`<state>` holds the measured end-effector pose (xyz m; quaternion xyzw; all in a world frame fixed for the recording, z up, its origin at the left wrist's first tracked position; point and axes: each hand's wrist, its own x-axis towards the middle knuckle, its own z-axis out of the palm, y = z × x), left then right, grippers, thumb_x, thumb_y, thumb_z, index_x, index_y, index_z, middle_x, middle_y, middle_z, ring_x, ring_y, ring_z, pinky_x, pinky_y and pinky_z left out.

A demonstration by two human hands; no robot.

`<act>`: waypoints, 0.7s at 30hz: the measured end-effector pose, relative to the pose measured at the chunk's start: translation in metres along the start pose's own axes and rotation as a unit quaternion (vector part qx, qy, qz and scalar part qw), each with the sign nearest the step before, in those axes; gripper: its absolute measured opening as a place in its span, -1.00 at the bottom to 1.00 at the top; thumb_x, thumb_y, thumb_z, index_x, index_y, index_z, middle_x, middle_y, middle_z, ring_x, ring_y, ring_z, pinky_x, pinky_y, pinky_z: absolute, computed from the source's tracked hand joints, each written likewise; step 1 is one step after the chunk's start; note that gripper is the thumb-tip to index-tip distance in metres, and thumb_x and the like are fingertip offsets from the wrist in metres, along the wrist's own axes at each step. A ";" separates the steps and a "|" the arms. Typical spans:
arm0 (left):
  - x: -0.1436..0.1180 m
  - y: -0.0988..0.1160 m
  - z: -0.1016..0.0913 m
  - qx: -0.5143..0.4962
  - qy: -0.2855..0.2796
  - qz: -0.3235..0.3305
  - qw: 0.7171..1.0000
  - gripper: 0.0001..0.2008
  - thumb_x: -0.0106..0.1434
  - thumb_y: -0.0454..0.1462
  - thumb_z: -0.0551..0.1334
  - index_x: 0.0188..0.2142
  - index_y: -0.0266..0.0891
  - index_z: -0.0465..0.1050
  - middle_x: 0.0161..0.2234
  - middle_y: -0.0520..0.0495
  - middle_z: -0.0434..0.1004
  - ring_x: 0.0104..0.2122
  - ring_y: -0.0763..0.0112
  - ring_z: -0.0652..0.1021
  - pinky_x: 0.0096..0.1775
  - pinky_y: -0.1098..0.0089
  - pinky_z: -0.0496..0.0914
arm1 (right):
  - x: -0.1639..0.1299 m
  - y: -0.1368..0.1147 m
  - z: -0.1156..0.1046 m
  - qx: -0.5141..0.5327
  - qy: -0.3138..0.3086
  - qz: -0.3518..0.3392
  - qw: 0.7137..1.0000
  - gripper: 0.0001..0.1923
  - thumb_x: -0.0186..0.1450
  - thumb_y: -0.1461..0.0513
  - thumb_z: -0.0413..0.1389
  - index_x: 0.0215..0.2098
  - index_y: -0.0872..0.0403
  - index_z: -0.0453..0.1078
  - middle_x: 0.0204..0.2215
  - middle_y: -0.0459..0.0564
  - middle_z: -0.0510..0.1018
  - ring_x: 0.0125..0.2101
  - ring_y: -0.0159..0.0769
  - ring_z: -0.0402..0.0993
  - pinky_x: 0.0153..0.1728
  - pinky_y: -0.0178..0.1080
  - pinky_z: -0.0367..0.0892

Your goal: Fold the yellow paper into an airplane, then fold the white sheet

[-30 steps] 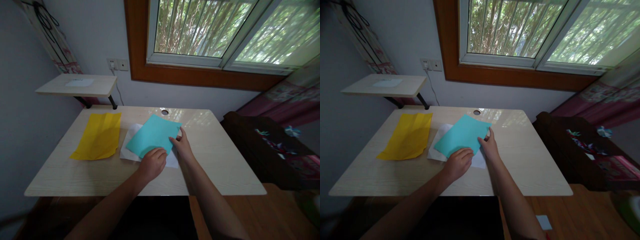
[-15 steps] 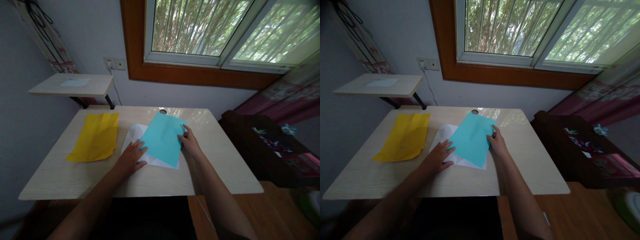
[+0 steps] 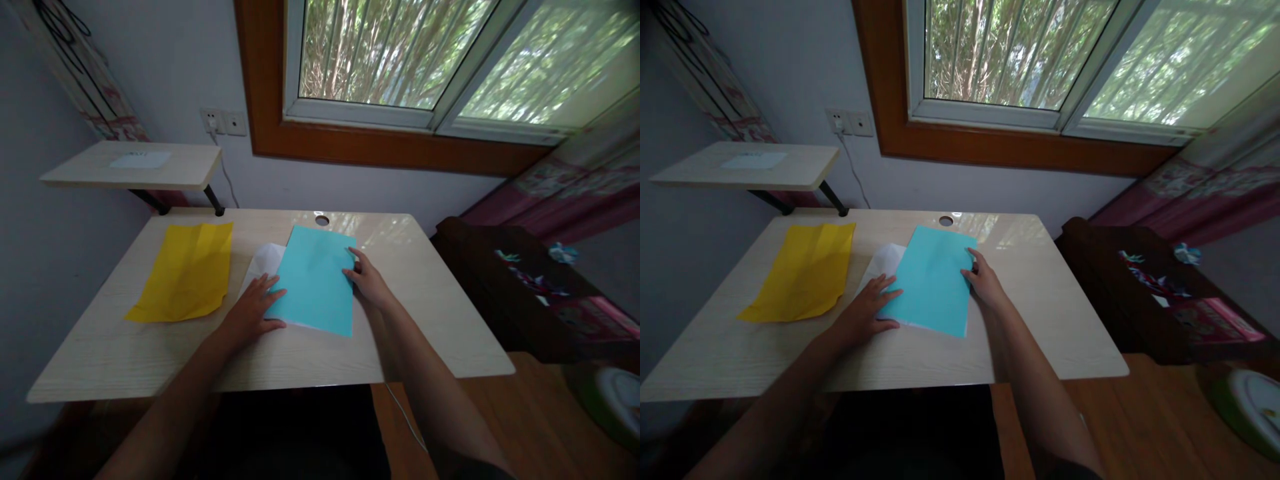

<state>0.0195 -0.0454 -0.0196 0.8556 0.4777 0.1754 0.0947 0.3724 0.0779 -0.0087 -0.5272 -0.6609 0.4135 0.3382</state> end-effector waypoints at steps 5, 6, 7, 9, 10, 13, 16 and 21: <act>-0.002 -0.002 -0.002 0.020 -0.014 -0.004 1.000 -0.33 0.28 0.09 0.31 0.29 -0.07 0.33 0.37 -0.19 0.20 0.41 -0.07 0.09 0.35 -0.21 0.02 | 0.002 -0.006 0.002 -0.093 0.013 -0.012 0.995 -0.25 0.26 0.11 0.16 0.38 0.00 0.13 -0.32 -0.07 0.47 -0.34 -0.22 0.45 -0.24 -0.16 0.42; -0.002 -0.002 -0.002 0.025 -0.016 -0.007 1.000 -0.35 0.29 0.09 0.30 0.29 -0.07 0.34 0.37 -0.19 0.20 0.41 -0.08 0.09 0.35 -0.22 0.01 | 0.003 -0.006 0.003 -0.104 0.018 -0.019 0.994 -0.25 0.25 0.12 0.17 0.38 0.01 0.13 -0.26 -0.03 0.48 -0.31 -0.20 0.46 -0.21 -0.14 0.43; -0.002 -0.002 -0.003 0.029 -0.018 -0.010 0.999 -0.36 0.30 0.09 0.29 0.29 -0.07 0.34 0.38 -0.18 0.19 0.41 -0.08 0.08 0.35 -0.23 0.00 | 0.004 -0.005 0.004 -0.113 0.026 -0.030 0.993 -0.24 0.24 0.13 0.18 0.38 0.02 0.13 -0.17 0.03 0.48 -0.27 -0.18 0.48 -0.16 -0.11 0.44; -0.003 -0.002 -0.005 0.033 -0.018 -0.015 0.999 -0.36 0.31 0.10 0.27 0.29 -0.06 0.33 0.38 -0.17 0.19 0.42 -0.08 0.07 0.35 -0.25 -0.01 | 0.005 -0.003 0.006 -0.136 0.051 -0.064 0.987 -0.25 0.23 0.15 0.19 0.36 0.03 0.16 0.00 0.14 0.43 -0.15 -0.12 0.48 -0.06 -0.04 0.45; -0.004 -0.002 -0.006 0.033 -0.017 -0.017 0.999 -0.36 0.31 0.10 0.26 0.29 -0.06 0.33 0.38 -0.16 0.19 0.42 -0.08 0.07 0.34 -0.25 -0.01 | 0.004 -0.002 0.007 -0.154 0.065 -0.083 0.982 -0.27 0.24 0.14 0.19 0.35 0.04 0.19 0.06 0.17 0.40 -0.09 -0.09 0.47 -0.01 0.00 0.43; -0.005 -0.002 -0.007 0.030 -0.012 -0.023 0.999 -0.37 0.31 0.11 0.26 0.29 -0.04 0.34 0.38 -0.15 0.19 0.42 -0.07 0.07 0.34 -0.25 -0.01 | -0.003 0.002 0.010 -0.218 0.084 -0.129 0.964 -0.33 0.29 0.10 0.18 0.33 0.04 0.22 0.10 0.21 0.39 0.06 0.01 0.39 0.13 0.09 0.35; -0.006 -0.002 -0.006 0.033 -0.009 -0.028 0.999 -0.37 0.30 0.11 0.26 0.29 -0.02 0.34 0.38 -0.14 0.20 0.41 -0.06 0.09 0.34 -0.25 -0.01 | -0.017 0.003 0.013 -0.263 0.071 -0.156 0.949 -0.35 0.34 0.05 0.17 0.33 0.05 0.24 0.13 0.22 0.41 0.13 0.06 0.34 0.18 0.12 0.30; -0.008 -0.003 -0.005 0.048 -0.001 -0.034 0.998 -0.37 0.30 0.10 0.27 0.28 -0.03 0.35 0.37 -0.14 0.22 0.40 -0.08 0.11 0.34 -0.28 0.00 | -0.040 0.001 0.017 -0.288 0.037 -0.196 0.937 -0.39 0.38 -0.01 0.14 0.32 0.03 0.26 0.18 0.18 0.42 0.17 0.05 0.33 0.22 0.13 0.28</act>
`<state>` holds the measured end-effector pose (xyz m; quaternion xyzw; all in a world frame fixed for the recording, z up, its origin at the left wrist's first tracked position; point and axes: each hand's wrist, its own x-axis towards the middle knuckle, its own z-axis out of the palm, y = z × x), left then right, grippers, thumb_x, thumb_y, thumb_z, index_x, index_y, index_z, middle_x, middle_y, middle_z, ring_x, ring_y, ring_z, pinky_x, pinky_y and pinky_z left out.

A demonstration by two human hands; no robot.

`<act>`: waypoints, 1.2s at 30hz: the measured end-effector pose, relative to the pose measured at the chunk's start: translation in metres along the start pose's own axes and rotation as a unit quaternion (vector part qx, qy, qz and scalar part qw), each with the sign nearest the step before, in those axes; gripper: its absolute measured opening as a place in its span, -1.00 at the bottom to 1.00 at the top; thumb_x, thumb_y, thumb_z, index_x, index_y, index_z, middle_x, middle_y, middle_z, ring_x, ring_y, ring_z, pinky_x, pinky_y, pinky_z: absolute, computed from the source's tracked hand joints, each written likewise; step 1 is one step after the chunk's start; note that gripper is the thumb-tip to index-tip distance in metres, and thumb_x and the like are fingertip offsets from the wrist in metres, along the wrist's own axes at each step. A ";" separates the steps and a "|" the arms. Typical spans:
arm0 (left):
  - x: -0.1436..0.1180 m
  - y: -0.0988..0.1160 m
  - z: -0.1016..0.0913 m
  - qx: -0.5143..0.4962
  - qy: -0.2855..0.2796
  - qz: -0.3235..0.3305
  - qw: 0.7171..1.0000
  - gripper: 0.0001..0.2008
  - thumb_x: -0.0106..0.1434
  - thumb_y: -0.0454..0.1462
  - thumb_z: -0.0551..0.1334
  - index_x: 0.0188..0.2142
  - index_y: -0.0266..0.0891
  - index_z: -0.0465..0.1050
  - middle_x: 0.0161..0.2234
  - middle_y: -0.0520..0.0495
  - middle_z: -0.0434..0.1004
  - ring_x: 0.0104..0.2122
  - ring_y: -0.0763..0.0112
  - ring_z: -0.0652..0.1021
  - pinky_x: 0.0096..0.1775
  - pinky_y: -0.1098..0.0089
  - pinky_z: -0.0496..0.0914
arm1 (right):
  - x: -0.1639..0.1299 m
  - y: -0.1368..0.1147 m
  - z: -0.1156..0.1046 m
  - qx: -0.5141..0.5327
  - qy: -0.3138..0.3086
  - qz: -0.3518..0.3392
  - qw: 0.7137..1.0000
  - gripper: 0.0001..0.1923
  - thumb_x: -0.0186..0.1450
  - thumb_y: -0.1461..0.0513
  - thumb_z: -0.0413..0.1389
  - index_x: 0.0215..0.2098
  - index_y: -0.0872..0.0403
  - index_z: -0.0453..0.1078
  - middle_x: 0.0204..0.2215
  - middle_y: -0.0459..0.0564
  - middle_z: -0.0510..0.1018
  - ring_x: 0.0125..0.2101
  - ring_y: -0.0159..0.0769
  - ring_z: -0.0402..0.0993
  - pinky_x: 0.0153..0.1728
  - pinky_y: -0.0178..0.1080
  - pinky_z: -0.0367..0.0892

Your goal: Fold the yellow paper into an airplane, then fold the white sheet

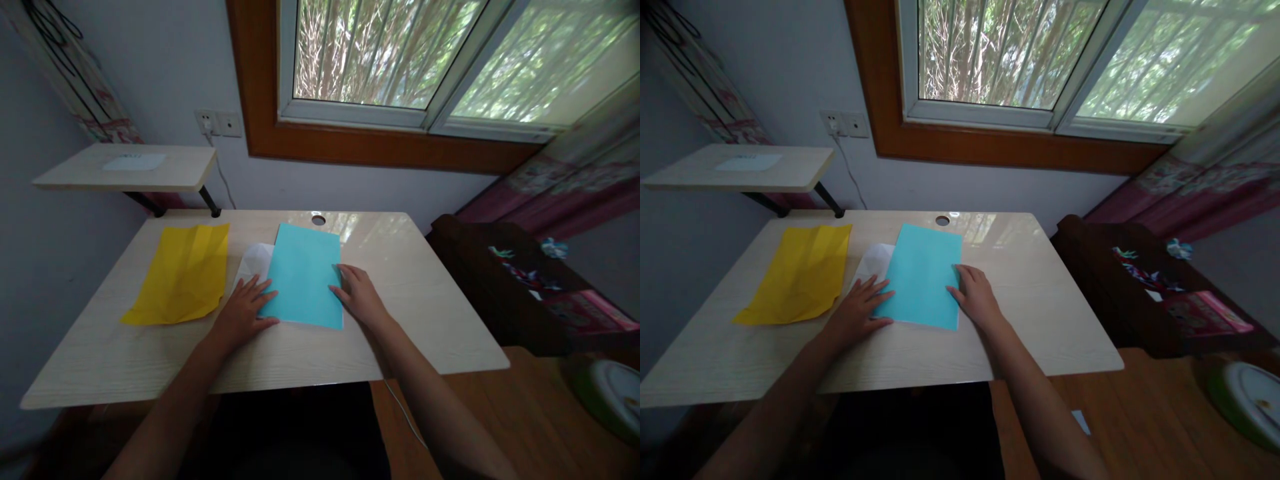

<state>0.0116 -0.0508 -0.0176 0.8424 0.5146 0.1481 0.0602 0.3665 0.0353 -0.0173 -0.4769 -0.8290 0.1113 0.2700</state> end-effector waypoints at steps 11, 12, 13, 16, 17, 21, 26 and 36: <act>0.001 0.002 -0.001 -0.013 0.058 -0.040 0.997 -0.51 0.42 -0.01 0.16 0.23 -0.16 0.37 0.32 -0.23 0.29 0.35 0.00 0.25 0.34 -0.22 0.10 | -0.008 -0.003 0.005 -0.059 -0.035 -0.031 0.997 -0.50 0.42 -0.01 0.10 0.25 -0.02 0.40 0.29 0.08 0.36 0.31 0.09 0.17 0.30 0.20 0.19; 0.001 0.001 0.000 -0.018 0.069 -0.048 0.996 -0.54 0.44 -0.05 0.13 0.24 -0.18 0.35 0.32 -0.24 0.30 0.35 0.03 0.27 0.34 -0.18 0.12 | -0.007 -0.003 0.005 -0.060 -0.035 -0.030 0.997 -0.50 0.42 -0.01 0.10 0.25 -0.03 0.40 0.29 0.07 0.36 0.31 0.09 0.17 0.29 0.20 0.19; 0.001 0.001 0.002 -0.022 0.078 -0.055 0.995 -0.56 0.46 -0.10 0.11 0.25 -0.18 0.34 0.31 -0.24 0.31 0.34 0.06 0.28 0.34 -0.15 0.13 | -0.007 -0.003 0.005 -0.061 -0.036 -0.030 0.997 -0.50 0.42 -0.01 0.10 0.25 -0.04 0.39 0.29 0.07 0.35 0.31 0.10 0.18 0.29 0.21 0.19; 0.002 -0.002 0.004 -0.027 0.088 -0.060 0.994 -0.58 0.47 -0.16 0.09 0.26 -0.19 0.31 0.28 -0.22 0.35 0.33 0.09 0.30 0.34 -0.12 0.15 | -0.007 -0.003 0.004 -0.066 -0.036 -0.031 0.997 -0.50 0.42 -0.01 0.10 0.26 -0.06 0.38 0.29 0.06 0.35 0.30 0.10 0.18 0.28 0.21 0.19; 0.002 -0.003 0.005 -0.026 0.088 -0.060 0.994 -0.57 0.46 -0.16 0.09 0.26 -0.19 0.31 0.28 -0.22 0.36 0.32 0.08 0.31 0.35 -0.12 0.15 | -0.006 -0.003 0.004 -0.069 -0.037 -0.031 0.996 -0.50 0.42 -0.02 0.09 0.27 -0.06 0.38 0.29 0.05 0.36 0.30 0.10 0.19 0.28 0.21 0.20; 0.002 -0.005 0.005 -0.023 0.084 -0.062 0.994 -0.58 0.45 -0.14 0.11 0.24 -0.18 0.34 0.26 -0.18 0.39 0.32 0.08 0.31 0.35 -0.11 0.14 | -0.004 -0.001 0.001 -0.077 -0.047 -0.033 0.995 -0.49 0.42 -0.03 0.10 0.27 -0.09 0.37 0.29 0.03 0.36 0.27 0.11 0.19 0.25 0.21 0.22; 0.001 -0.006 0.004 -0.033 0.092 -0.058 0.993 -0.61 0.43 -0.11 0.14 0.17 -0.15 0.41 0.20 -0.15 0.45 0.29 0.08 0.34 0.33 -0.09 0.18 | 0.000 0.000 -0.003 -0.077 -0.056 -0.041 0.995 -0.51 0.42 -0.02 0.10 0.28 -0.14 0.36 0.27 0.05 0.37 0.23 0.10 0.22 0.21 0.21 0.23; 0.002 -0.008 0.004 -0.059 0.112 -0.062 0.990 -0.68 0.41 -0.13 0.16 0.09 -0.12 0.49 0.12 -0.14 0.50 0.23 0.08 0.40 0.27 -0.07 0.28 | -0.001 -0.003 -0.002 -0.088 -0.051 -0.033 0.994 -0.53 0.45 -0.02 0.04 0.28 -0.13 0.35 0.27 0.02 0.37 0.22 0.09 0.21 0.21 0.20 0.22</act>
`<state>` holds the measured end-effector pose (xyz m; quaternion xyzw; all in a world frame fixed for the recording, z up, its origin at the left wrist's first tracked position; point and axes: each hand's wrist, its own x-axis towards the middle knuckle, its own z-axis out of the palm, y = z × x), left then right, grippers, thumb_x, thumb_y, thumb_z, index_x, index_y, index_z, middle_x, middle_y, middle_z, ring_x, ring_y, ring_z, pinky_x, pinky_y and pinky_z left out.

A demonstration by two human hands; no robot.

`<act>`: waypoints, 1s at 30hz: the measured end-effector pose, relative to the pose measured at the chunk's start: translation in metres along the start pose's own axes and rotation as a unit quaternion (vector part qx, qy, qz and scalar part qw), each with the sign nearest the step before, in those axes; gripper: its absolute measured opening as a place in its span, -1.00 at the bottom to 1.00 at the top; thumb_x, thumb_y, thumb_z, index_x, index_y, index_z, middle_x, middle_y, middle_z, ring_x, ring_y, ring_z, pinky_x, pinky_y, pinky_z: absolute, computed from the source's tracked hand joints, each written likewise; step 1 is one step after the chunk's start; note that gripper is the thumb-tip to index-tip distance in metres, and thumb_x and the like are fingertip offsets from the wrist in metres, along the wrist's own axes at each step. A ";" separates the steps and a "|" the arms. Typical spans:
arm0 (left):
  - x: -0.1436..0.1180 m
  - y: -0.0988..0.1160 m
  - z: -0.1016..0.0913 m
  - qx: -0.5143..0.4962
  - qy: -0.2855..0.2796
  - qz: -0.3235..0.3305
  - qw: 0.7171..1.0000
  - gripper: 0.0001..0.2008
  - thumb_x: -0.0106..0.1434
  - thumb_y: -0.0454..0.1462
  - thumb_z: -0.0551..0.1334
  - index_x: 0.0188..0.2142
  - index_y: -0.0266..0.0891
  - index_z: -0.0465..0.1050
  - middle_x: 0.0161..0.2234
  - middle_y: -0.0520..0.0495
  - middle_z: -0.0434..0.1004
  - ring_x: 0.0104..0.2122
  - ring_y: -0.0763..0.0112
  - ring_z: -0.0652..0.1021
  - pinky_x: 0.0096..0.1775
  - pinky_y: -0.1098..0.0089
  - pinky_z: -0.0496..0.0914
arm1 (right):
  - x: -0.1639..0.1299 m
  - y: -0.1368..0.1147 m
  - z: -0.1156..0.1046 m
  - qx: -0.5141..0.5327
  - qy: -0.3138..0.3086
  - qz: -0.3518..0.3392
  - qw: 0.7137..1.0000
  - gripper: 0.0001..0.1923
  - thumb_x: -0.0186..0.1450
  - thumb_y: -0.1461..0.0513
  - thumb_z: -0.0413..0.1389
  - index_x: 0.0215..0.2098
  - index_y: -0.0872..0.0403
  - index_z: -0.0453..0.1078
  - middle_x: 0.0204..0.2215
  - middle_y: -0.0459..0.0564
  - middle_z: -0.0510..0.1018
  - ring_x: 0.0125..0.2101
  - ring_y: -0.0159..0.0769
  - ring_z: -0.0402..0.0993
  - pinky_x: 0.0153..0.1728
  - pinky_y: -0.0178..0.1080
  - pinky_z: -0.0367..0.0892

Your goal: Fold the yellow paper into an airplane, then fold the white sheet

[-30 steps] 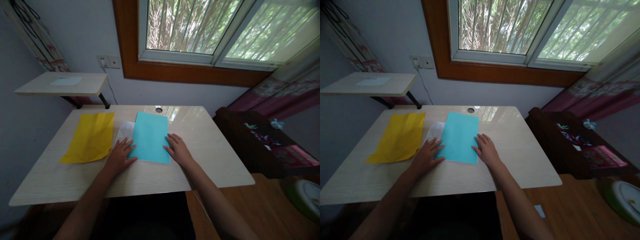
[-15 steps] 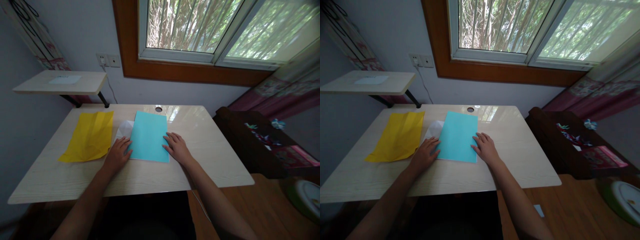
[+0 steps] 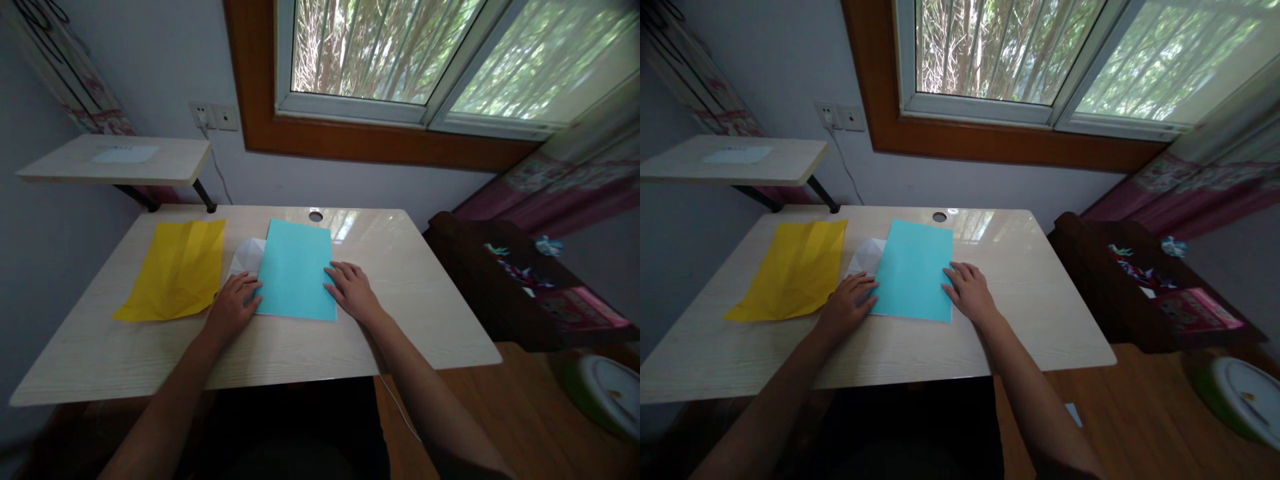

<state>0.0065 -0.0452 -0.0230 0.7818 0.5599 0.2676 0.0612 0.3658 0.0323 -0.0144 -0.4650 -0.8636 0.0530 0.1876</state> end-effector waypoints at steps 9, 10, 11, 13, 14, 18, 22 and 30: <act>-0.001 0.001 0.000 0.006 0.004 0.004 1.000 -0.68 0.40 -0.13 0.20 0.09 -0.10 0.50 0.12 -0.13 0.49 0.22 0.07 0.40 0.27 -0.05 0.27 | -0.001 0.003 0.003 0.001 -0.001 -0.005 1.000 -0.52 0.47 0.00 0.01 0.32 -0.15 0.30 0.32 -0.02 0.32 0.25 0.08 0.21 0.23 0.18 0.21; -0.001 0.001 0.000 0.004 0.005 0.003 1.000 -0.68 0.40 -0.12 0.20 0.09 -0.10 0.50 0.12 -0.13 0.49 0.21 0.07 0.40 0.27 -0.06 0.27 | -0.001 0.004 0.003 -0.001 -0.003 -0.010 1.000 -0.51 0.48 0.00 0.00 0.33 -0.15 0.29 0.33 -0.03 0.31 0.26 0.07 0.20 0.24 0.18 0.20; -0.001 0.000 0.000 0.002 0.006 0.002 1.000 -0.68 0.40 -0.12 0.20 0.08 -0.11 0.51 0.11 -0.13 0.50 0.20 0.07 0.41 0.26 -0.05 0.27 | -0.002 0.004 0.003 -0.002 -0.007 -0.018 1.000 -0.51 0.48 0.00 0.01 0.33 -0.15 0.29 0.34 -0.04 0.29 0.27 0.07 0.19 0.26 0.17 0.18; -0.001 -0.001 0.000 -0.004 0.008 -0.001 1.000 -0.69 0.40 -0.13 0.19 0.07 -0.13 0.51 0.10 -0.14 0.51 0.19 0.08 0.42 0.25 -0.04 0.28 | -0.003 0.005 0.004 -0.009 -0.019 -0.038 0.999 -0.51 0.48 0.00 0.01 0.33 -0.14 0.29 0.36 -0.05 0.26 0.30 0.06 0.16 0.28 0.16 0.15; -0.001 -0.002 0.001 -0.008 0.009 -0.001 1.000 -0.70 0.40 -0.13 0.19 0.06 -0.13 0.52 0.09 -0.14 0.51 0.19 0.09 0.42 0.25 -0.04 0.29 | -0.003 0.005 0.004 -0.013 -0.025 -0.047 0.998 -0.51 0.48 0.00 0.01 0.33 -0.14 0.29 0.36 -0.06 0.26 0.31 0.05 0.15 0.29 0.15 0.14; -0.001 -0.004 0.001 -0.024 0.012 -0.013 1.000 -0.72 0.39 -0.15 0.21 0.04 -0.12 0.52 0.07 -0.12 0.53 0.19 0.11 0.42 0.25 -0.02 0.29 | -0.003 0.006 0.005 -0.032 -0.034 -0.056 0.997 -0.50 0.49 0.01 0.00 0.35 -0.11 0.27 0.36 -0.05 0.25 0.33 0.04 0.14 0.29 0.14 0.15; -0.001 -0.004 0.001 -0.042 0.012 -0.028 0.999 -0.74 0.38 -0.15 0.23 0.02 -0.11 0.53 0.04 -0.11 0.56 0.17 0.11 0.44 0.26 -0.01 0.26 | -0.001 0.006 0.004 -0.047 -0.031 -0.054 0.997 -0.51 0.49 0.01 0.00 0.34 -0.10 0.29 0.36 -0.06 0.26 0.32 0.02 0.16 0.28 0.11 0.18; 0.002 -0.003 0.001 -0.057 0.028 -0.075 0.995 -0.74 0.34 -0.17 0.25 -0.02 -0.15 0.56 -0.03 -0.13 0.60 0.07 0.09 0.49 0.19 0.01 0.31 | 0.004 0.006 0.002 -0.050 -0.034 -0.062 0.996 -0.51 0.48 0.01 0.02 0.32 -0.08 0.31 0.35 -0.01 0.28 0.31 0.05 0.18 0.27 0.13 0.21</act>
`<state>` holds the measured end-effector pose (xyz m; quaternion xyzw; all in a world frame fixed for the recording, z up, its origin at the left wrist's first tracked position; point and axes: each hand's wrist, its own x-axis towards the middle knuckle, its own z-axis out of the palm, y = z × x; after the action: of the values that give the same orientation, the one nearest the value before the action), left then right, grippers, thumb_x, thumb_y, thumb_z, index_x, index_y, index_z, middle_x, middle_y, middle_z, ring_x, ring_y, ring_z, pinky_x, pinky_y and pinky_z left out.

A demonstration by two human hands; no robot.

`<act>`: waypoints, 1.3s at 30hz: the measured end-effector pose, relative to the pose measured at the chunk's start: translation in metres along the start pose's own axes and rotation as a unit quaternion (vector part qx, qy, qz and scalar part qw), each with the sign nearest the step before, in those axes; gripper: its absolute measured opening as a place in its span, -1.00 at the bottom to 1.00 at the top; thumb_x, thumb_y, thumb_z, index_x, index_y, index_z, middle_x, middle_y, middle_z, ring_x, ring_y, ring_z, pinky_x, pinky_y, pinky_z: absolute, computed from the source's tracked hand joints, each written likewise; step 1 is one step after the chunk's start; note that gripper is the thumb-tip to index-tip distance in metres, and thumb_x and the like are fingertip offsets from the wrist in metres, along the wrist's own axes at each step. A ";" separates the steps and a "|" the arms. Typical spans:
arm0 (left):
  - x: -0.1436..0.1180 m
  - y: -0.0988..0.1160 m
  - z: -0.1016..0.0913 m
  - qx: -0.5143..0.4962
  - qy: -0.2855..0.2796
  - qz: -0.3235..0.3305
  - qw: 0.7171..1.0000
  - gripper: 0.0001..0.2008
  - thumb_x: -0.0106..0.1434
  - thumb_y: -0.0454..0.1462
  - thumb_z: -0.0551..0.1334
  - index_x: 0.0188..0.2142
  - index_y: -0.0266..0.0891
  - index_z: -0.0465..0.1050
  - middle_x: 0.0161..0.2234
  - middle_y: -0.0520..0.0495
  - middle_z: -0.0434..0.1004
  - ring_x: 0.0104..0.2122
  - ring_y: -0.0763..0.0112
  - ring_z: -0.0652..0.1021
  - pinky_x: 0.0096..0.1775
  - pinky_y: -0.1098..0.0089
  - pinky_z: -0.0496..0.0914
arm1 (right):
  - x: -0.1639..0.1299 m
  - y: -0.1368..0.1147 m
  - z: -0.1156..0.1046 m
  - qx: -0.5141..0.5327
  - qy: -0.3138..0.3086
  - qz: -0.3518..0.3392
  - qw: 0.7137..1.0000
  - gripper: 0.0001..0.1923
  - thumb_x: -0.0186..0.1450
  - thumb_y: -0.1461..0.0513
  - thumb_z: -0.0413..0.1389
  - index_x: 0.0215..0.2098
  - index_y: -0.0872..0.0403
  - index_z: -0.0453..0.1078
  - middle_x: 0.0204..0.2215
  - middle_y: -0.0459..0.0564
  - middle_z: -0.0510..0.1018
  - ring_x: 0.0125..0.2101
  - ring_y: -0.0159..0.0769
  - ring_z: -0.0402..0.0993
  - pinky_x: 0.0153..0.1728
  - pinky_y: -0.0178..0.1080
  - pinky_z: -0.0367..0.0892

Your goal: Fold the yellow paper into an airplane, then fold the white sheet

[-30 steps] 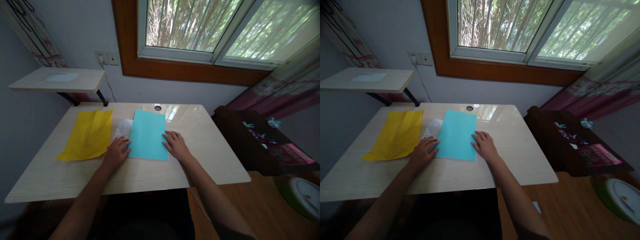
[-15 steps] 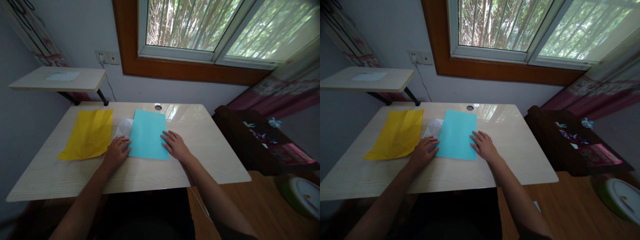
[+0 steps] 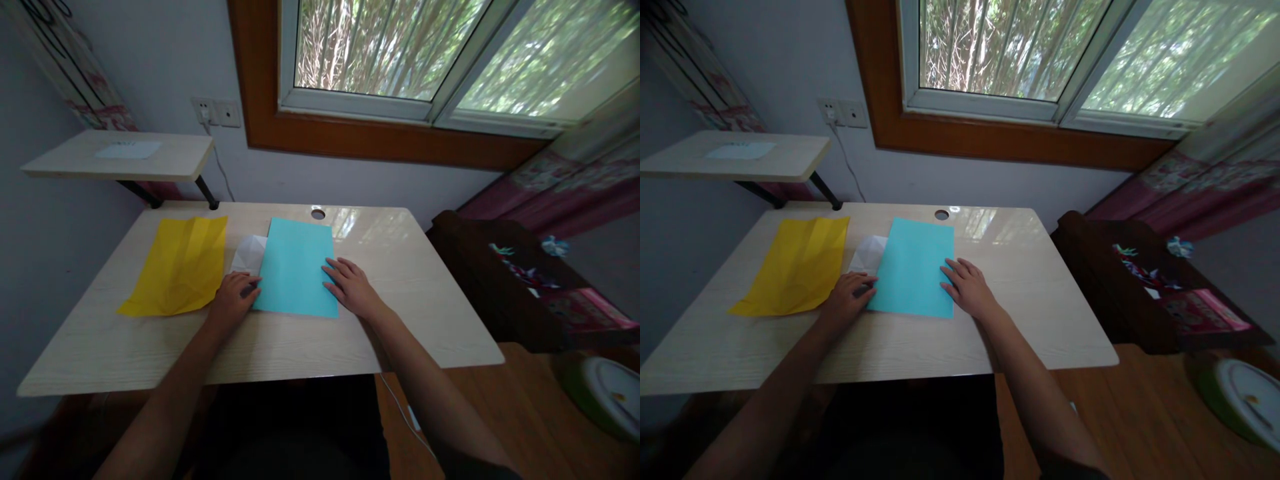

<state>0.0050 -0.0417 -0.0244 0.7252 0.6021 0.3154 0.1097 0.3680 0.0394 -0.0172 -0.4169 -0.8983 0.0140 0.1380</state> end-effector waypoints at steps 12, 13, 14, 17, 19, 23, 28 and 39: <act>0.003 0.007 -0.002 -0.001 -0.013 -0.021 1.000 -0.75 0.31 -0.24 0.26 -0.03 -0.15 0.56 -0.16 -0.09 0.63 -0.07 0.11 0.51 0.13 0.03 0.33 | 0.001 -0.007 -0.005 0.048 0.041 -0.029 0.998 -0.53 0.47 0.09 0.07 0.31 -0.06 0.31 0.31 0.05 0.33 0.31 0.03 0.19 0.28 0.16 0.23; 0.003 0.007 -0.002 0.000 -0.013 -0.022 1.000 -0.75 0.31 -0.24 0.26 -0.03 -0.14 0.56 -0.15 -0.09 0.63 -0.06 0.10 0.50 0.13 0.03 0.33 | 0.001 -0.009 -0.006 0.061 0.044 -0.043 0.996 -0.52 0.46 0.10 0.07 0.32 -0.06 0.30 0.31 0.04 0.34 0.31 0.01 0.20 0.29 0.14 0.22; 0.003 0.007 -0.002 0.001 -0.013 -0.023 1.000 -0.75 0.30 -0.24 0.26 -0.03 -0.14 0.56 -0.14 -0.09 0.63 -0.05 0.10 0.50 0.14 0.03 0.33 | 0.000 -0.012 -0.008 0.074 0.044 -0.058 0.995 -0.49 0.45 0.09 0.09 0.34 -0.06 0.27 0.31 0.03 0.34 0.31 0.00 0.19 0.29 0.14 0.22; 0.003 0.007 -0.002 0.002 -0.012 -0.022 1.000 -0.74 0.29 -0.23 0.27 -0.03 -0.13 0.56 -0.15 -0.08 0.63 -0.05 0.10 0.50 0.12 0.05 0.33 | -0.006 -0.020 -0.012 0.105 0.034 -0.101 0.989 -0.31 0.38 -0.02 0.17 0.40 -0.05 0.17 0.31 0.06 0.34 0.33 0.03 0.16 0.30 0.17 0.21; 0.003 0.006 -0.002 0.000 -0.010 -0.021 1.000 -0.75 0.29 -0.24 0.27 -0.05 -0.14 0.56 -0.16 -0.09 0.63 -0.07 0.11 0.51 0.10 0.06 0.34 | -0.011 -0.024 -0.014 0.117 0.028 -0.118 0.986 -0.20 0.31 -0.09 0.23 0.40 -0.03 0.16 0.30 0.10 0.34 0.33 0.07 0.15 0.30 0.20 0.20; 0.004 0.005 -0.002 -0.005 -0.013 -0.020 1.000 -0.76 0.30 -0.23 0.25 -0.04 -0.14 0.55 -0.17 -0.08 0.61 -0.09 0.13 0.50 0.07 0.09 0.35 | -0.020 -0.025 -0.018 0.137 0.021 -0.135 0.981 -0.30 0.27 -0.07 0.28 0.30 -0.06 0.30 0.29 0.10 0.36 0.31 0.07 0.21 0.25 0.17 0.27; 0.004 0.006 -0.003 -0.007 -0.017 -0.023 1.000 -0.75 0.30 -0.24 0.25 -0.04 -0.14 0.55 -0.19 -0.08 0.60 -0.10 0.13 0.50 0.06 0.10 0.35 | -0.027 -0.023 -0.020 0.152 0.036 -0.136 0.978 -0.42 0.30 0.01 0.28 0.25 -0.07 0.35 0.23 0.10 0.42 0.26 0.03 0.29 0.21 0.14 0.33; 0.006 0.015 -0.009 -0.011 -0.031 -0.023 0.999 -0.79 0.32 -0.22 0.21 -0.11 -0.16 0.57 -0.16 -0.10 0.62 -0.10 0.13 0.51 0.09 0.07 0.35 | -0.031 -0.017 -0.023 0.138 0.019 -0.133 0.981 -0.44 0.31 -0.01 0.26 0.23 -0.06 0.38 0.22 0.11 0.45 0.24 0.03 0.33 0.22 0.16 0.33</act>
<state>0.0118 -0.0418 -0.0072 0.7197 0.6113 0.2964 0.1434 0.3804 0.0034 0.0001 -0.2705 -0.9324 0.1117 0.2119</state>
